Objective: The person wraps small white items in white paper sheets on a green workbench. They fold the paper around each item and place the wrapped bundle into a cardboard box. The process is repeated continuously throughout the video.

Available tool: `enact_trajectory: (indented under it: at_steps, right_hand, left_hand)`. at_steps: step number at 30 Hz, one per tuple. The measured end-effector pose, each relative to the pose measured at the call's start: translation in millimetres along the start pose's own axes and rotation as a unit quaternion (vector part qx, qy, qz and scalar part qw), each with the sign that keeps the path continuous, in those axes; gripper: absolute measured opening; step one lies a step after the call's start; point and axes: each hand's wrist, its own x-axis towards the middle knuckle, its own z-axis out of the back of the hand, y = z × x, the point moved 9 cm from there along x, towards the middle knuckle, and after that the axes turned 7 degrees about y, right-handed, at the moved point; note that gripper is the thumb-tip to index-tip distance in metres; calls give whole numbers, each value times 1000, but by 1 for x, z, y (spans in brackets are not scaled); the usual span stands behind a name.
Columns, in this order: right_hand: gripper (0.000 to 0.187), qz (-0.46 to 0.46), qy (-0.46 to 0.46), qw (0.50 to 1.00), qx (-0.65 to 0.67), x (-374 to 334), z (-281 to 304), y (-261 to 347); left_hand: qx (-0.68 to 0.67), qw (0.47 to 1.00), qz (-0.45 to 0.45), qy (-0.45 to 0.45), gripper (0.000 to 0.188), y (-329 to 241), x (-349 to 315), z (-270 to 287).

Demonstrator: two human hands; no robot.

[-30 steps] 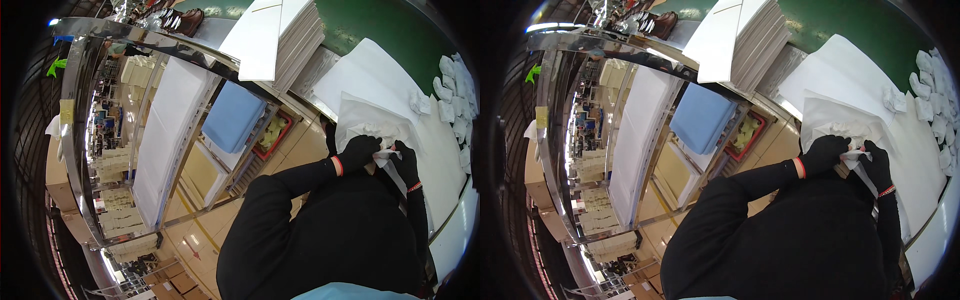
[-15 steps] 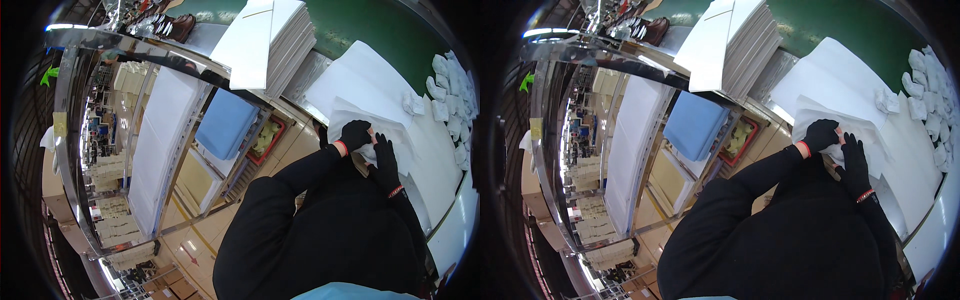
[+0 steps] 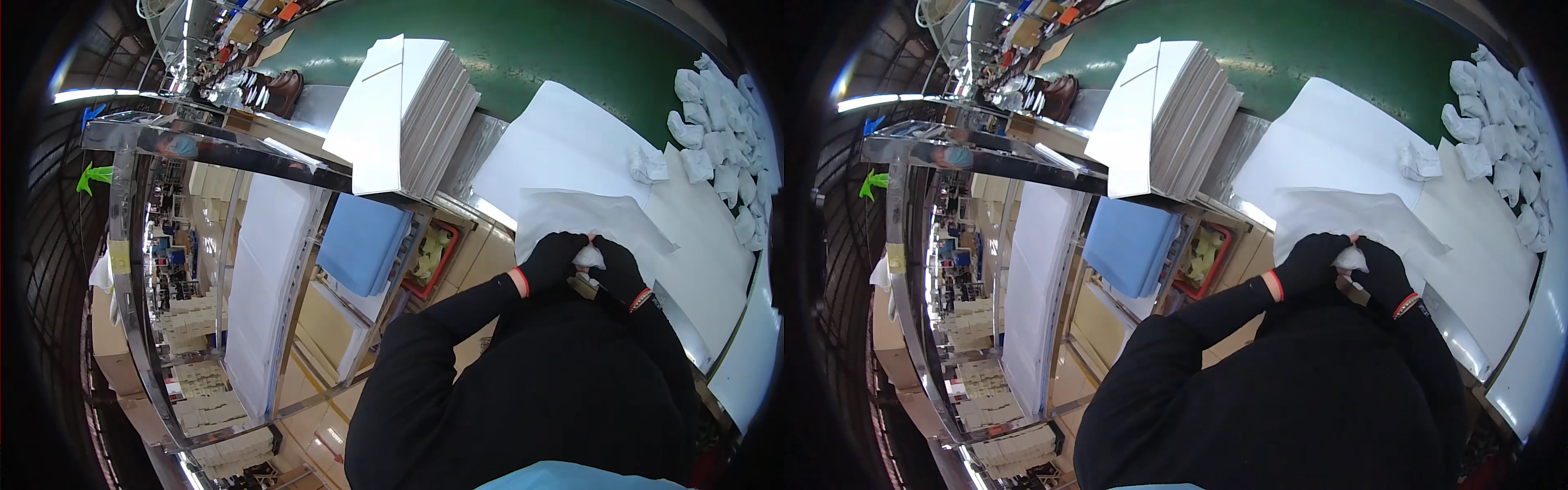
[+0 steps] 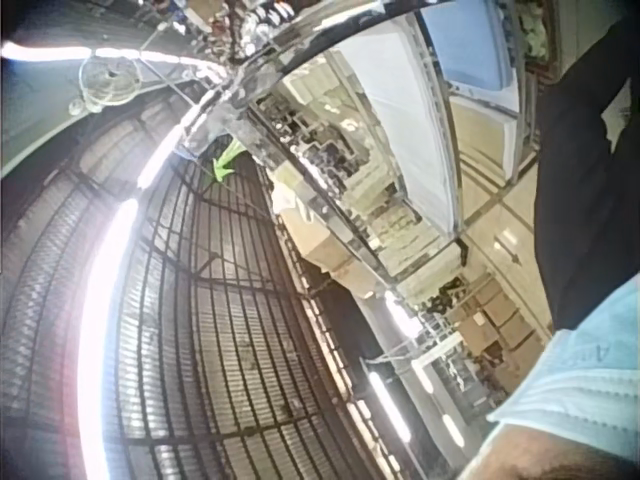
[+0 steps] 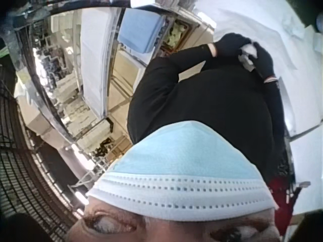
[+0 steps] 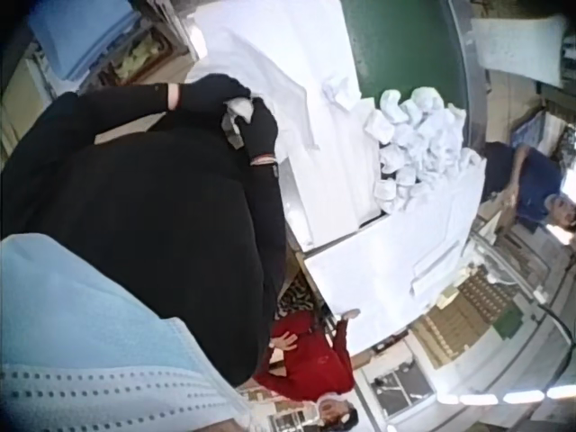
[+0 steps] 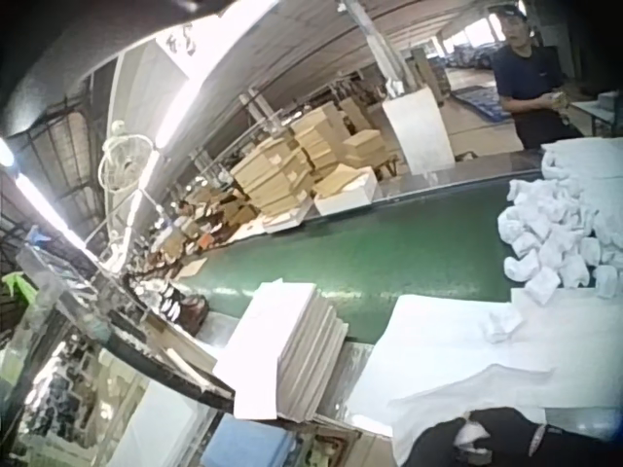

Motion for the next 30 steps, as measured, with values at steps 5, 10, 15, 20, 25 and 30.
enact_trajectory:
  at_steps: [5, 10, 15, 20, 25, 30]
  right_hand:
    - [53, -89, 6, 995, 48, 18, 30, -23]
    - [44, -107, -123, 983, -90, 50, 54, -42]
    - [45, -123, -90, 965, -215, 76, 52, -54]
    - [47, -146, -80, 970, -176, 85, 60, -61]
    - [41, -47, -126, 967, -215, 80, 69, -26]
    - [41, 77, -102, 978, -163, 32, 71, 33]
  left_hand:
    - [-132, 973, 72, 174, 46, 46, 41, -5]
    - [-250, 941, 148, 176, 54, 89, 69, -7]
    - [61, 992, 87, -64, 44, 61, 82, 31]
    - [189, 973, -43, -129, 69, -27, 50, 23]
    - [141, 990, -5, 17, 78, 21, 54, -10]
    - [27, 999, -11, 40, 75, 33, 30, -11]
